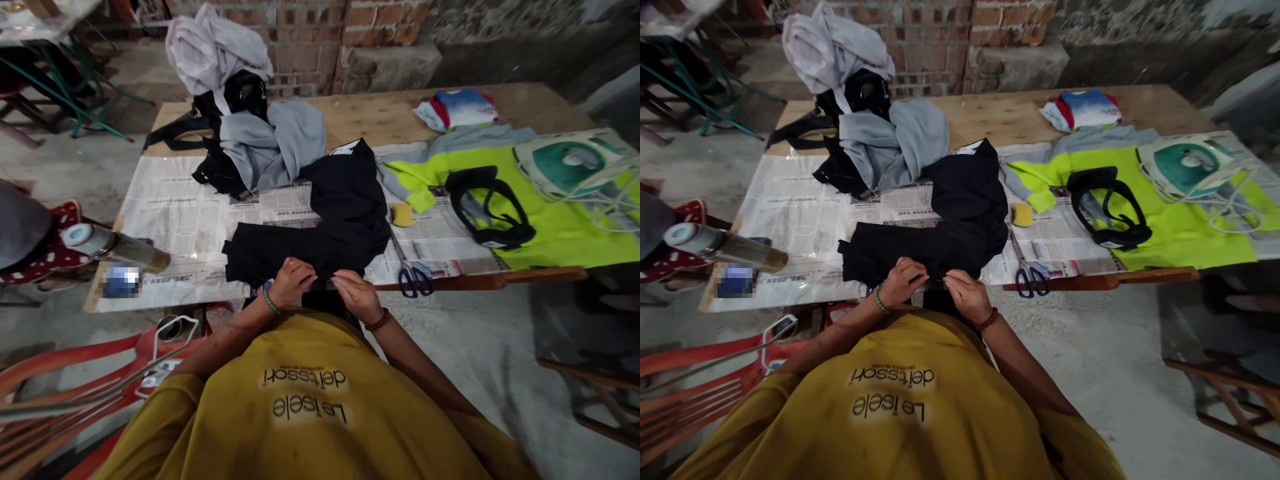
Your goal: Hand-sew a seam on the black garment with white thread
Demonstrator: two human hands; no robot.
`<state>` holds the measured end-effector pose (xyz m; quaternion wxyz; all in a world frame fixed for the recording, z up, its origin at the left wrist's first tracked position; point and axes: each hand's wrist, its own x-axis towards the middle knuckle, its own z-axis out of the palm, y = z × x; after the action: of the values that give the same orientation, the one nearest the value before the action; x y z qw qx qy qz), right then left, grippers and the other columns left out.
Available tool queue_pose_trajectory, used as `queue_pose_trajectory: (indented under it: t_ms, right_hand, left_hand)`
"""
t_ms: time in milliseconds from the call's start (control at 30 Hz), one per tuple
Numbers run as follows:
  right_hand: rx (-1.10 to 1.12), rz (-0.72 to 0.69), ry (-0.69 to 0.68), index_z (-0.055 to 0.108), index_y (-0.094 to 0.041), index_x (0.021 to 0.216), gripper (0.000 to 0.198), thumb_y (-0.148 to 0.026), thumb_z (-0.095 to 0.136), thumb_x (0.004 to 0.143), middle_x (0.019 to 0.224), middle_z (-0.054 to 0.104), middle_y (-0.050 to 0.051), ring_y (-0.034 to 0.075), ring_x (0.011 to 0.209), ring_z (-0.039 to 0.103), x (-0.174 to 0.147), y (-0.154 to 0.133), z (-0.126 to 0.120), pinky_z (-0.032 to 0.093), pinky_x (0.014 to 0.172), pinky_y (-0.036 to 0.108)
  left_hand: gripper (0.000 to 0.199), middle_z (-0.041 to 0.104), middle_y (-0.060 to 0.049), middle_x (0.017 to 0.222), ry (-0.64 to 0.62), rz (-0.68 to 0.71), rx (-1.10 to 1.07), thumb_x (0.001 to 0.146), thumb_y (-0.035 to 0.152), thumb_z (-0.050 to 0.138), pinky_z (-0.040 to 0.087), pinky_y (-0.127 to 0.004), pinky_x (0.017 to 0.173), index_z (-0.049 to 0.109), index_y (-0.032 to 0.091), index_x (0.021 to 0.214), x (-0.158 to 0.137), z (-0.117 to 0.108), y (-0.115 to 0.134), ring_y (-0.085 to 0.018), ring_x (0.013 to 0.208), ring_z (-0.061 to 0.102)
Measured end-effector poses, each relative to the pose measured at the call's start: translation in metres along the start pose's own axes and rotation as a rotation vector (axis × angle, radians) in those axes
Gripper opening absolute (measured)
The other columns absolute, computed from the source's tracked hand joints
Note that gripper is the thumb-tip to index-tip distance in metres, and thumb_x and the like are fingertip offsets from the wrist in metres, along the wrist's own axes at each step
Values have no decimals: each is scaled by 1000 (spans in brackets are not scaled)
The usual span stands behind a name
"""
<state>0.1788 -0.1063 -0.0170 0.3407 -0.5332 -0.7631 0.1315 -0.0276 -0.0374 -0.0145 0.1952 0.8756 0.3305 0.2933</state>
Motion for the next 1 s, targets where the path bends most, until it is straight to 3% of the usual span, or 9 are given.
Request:
queue_pose_trajectory:
  t_ms: [233, 433, 600, 800, 1000]
  right_hand:
    - [3, 11, -18, 69, -21, 99, 27, -24, 43, 90, 104, 67, 7, 17, 96, 63, 1, 0, 0, 55, 84, 31]
    - [-66, -19, -19, 69, -21, 98, 28, -24, 42, 91, 103, 67, 7, 16, 94, 63, 1, -2, 2, 56, 83, 30]
    - [-62, -30, -19, 69, -21, 98, 28, -23, 42, 91, 102, 67, 7, 16, 93, 63, 3, -4, 2, 56, 83, 29]
    - [-51, -68, 5, 68, -19, 97, 28, -22, 41, 91, 99, 67, 8, 16, 92, 63, 5, -4, 3, 55, 81, 29]
    - [49, 9, 34, 67, -20, 96, 27, -23, 41, 91, 99, 65, 8, 16, 93, 61, 9, -7, 5, 53, 83, 30]
  left_hand:
    - [20, 66, -5, 85, -33, -21, 19, 91, 27, 45, 45, -32, 83, 61, 19, 83, -2, 2, -1, -15, 83, 59]
    - [25, 65, -7, 93, -31, 4, -12, 89, 22, 44, 48, -30, 80, 59, 18, 109, -1, 5, -1, -16, 85, 59]
    - [24, 63, -6, 84, -64, 10, -85, 88, 20, 44, 50, -25, 71, 66, 17, 98, 2, 3, 3, -12, 75, 60]
    - [24, 64, -5, 84, -48, -9, -138, 83, 37, 58, 51, -24, 69, 68, 19, 95, 1, 4, 3, -13, 75, 61]
    - [18, 65, -5, 79, 63, -45, -225, 84, 31, 58, 50, -21, 65, 70, 17, 84, 2, 12, -4, -11, 71, 61]
